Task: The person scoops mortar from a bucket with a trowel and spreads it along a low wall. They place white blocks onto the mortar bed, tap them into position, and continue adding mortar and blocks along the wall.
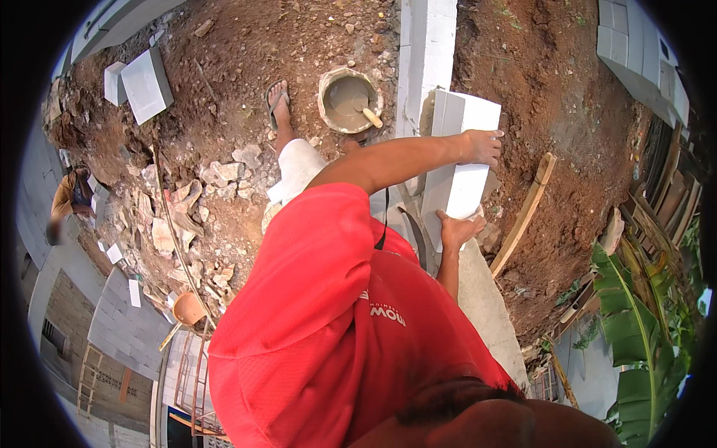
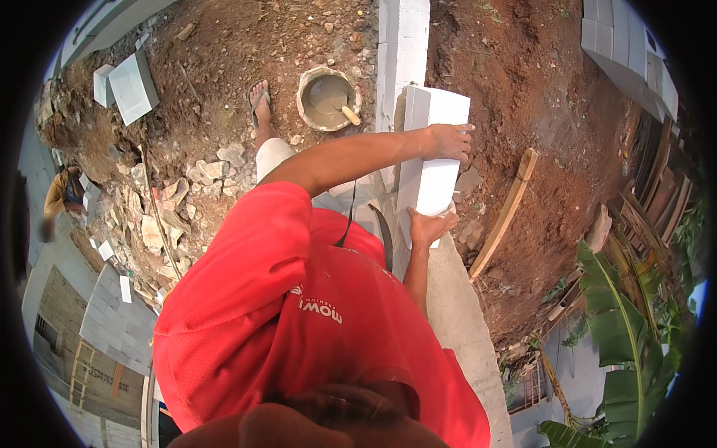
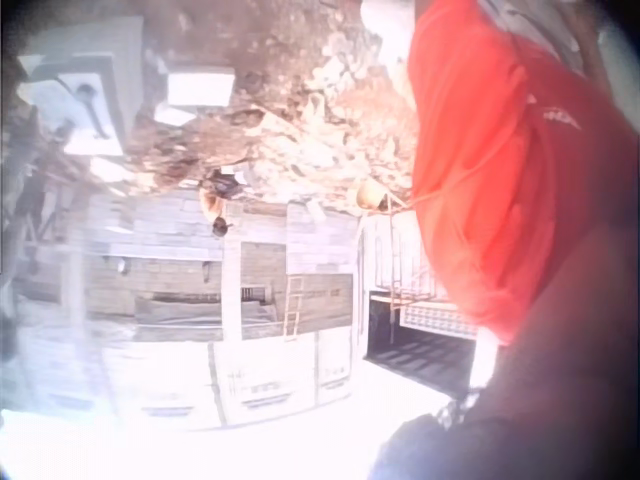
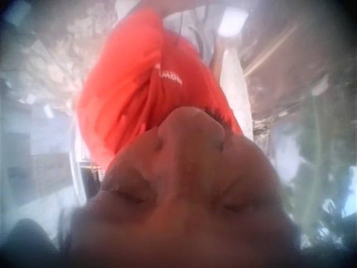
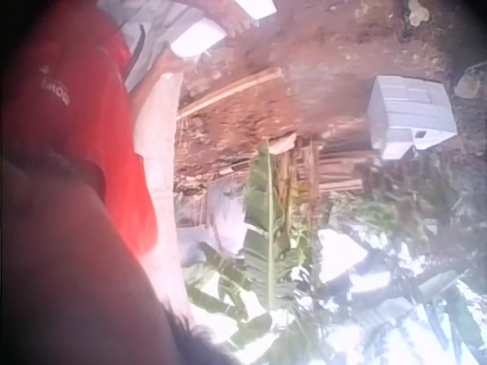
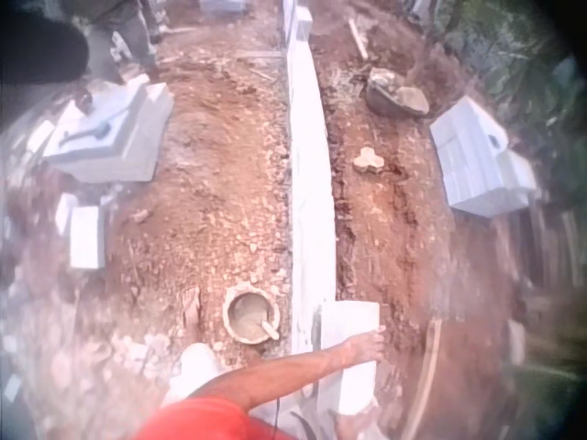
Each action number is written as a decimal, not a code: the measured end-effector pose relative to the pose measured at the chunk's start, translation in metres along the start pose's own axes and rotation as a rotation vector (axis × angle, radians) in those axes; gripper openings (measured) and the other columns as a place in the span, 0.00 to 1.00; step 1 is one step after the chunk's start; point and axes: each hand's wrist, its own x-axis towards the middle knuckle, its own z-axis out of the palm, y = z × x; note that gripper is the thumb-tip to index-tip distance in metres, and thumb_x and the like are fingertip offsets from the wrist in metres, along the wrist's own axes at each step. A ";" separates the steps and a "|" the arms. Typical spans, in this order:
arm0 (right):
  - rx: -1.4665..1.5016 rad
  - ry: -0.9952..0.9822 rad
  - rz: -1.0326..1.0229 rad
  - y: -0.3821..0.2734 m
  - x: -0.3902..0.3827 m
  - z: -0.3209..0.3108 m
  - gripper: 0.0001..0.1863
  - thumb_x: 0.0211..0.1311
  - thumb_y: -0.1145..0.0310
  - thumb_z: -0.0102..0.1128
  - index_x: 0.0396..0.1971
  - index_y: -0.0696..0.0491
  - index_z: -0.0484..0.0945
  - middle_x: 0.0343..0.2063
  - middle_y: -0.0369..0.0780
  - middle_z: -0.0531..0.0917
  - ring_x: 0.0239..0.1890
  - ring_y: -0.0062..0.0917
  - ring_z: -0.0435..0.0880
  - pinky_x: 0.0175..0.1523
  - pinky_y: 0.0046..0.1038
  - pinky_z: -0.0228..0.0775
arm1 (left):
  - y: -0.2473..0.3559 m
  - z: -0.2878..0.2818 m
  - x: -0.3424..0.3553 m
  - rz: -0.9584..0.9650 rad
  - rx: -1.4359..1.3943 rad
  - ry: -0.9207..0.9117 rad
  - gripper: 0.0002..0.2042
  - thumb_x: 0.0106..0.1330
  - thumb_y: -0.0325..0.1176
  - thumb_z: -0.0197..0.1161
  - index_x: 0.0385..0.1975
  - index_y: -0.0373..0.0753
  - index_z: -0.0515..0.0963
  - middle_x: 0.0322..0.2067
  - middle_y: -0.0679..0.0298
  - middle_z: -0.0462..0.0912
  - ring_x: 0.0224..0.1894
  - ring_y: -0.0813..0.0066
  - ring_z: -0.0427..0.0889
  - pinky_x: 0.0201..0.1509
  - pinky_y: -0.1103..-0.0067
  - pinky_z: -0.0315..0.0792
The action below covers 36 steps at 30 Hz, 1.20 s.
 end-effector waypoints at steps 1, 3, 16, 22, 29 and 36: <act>-0.031 0.032 -0.020 -0.004 0.001 -0.009 0.60 0.26 0.62 0.90 0.67 0.62 0.68 0.56 0.54 0.71 0.62 0.52 0.67 0.72 0.52 0.59 | -0.003 -0.010 -0.005 -0.011 -0.005 0.029 0.33 0.55 0.35 0.76 0.64 0.55 0.75 0.61 0.71 0.77 0.72 0.68 0.69 0.87 0.53 0.36; -0.088 0.103 -0.053 -0.015 0.008 -0.034 0.60 0.26 0.62 0.90 0.67 0.61 0.68 0.55 0.54 0.71 0.61 0.52 0.68 0.72 0.53 0.59 | -0.013 -0.035 -0.010 -0.026 -0.008 0.089 0.36 0.51 0.35 0.79 0.64 0.55 0.75 0.61 0.70 0.77 0.72 0.67 0.69 0.87 0.52 0.36; -0.164 0.250 -0.325 -0.227 -0.064 -0.230 0.59 0.22 0.70 0.83 0.69 0.57 0.71 0.52 0.45 0.69 0.60 0.43 0.71 0.71 0.47 0.66 | -0.052 -0.224 -0.212 -0.126 -0.259 0.650 0.40 0.42 0.27 0.78 0.64 0.49 0.77 0.61 0.65 0.79 0.72 0.63 0.70 0.87 0.51 0.39; 0.008 -0.138 -0.452 -0.344 -0.066 -0.151 0.59 0.22 0.69 0.83 0.69 0.55 0.72 0.51 0.44 0.70 0.58 0.42 0.74 0.68 0.43 0.68 | -0.105 -0.169 -0.381 -0.506 -0.396 0.454 0.40 0.44 0.28 0.75 0.66 0.51 0.77 0.65 0.60 0.75 0.76 0.62 0.64 0.86 0.49 0.36; 0.179 -0.542 -0.249 -0.431 -0.038 0.077 0.54 0.25 0.65 0.86 0.62 0.68 0.74 0.49 0.53 0.83 0.47 0.43 0.87 0.53 0.43 0.82 | -0.024 0.136 -0.504 -1.741 -1.231 0.903 0.50 0.59 0.54 0.75 0.78 0.39 0.58 0.75 0.39 0.57 0.78 0.42 0.56 0.81 0.47 0.49; 0.057 -0.588 -0.097 -0.507 -0.007 0.267 0.42 0.30 0.52 0.82 0.44 0.70 0.85 0.42 0.56 0.88 0.40 0.44 0.90 0.48 0.39 0.83 | 0.044 0.227 -0.472 -1.036 -2.868 1.298 0.48 0.70 0.62 0.64 0.80 0.37 0.53 0.74 0.53 0.65 0.75 0.56 0.67 0.75 0.52 0.64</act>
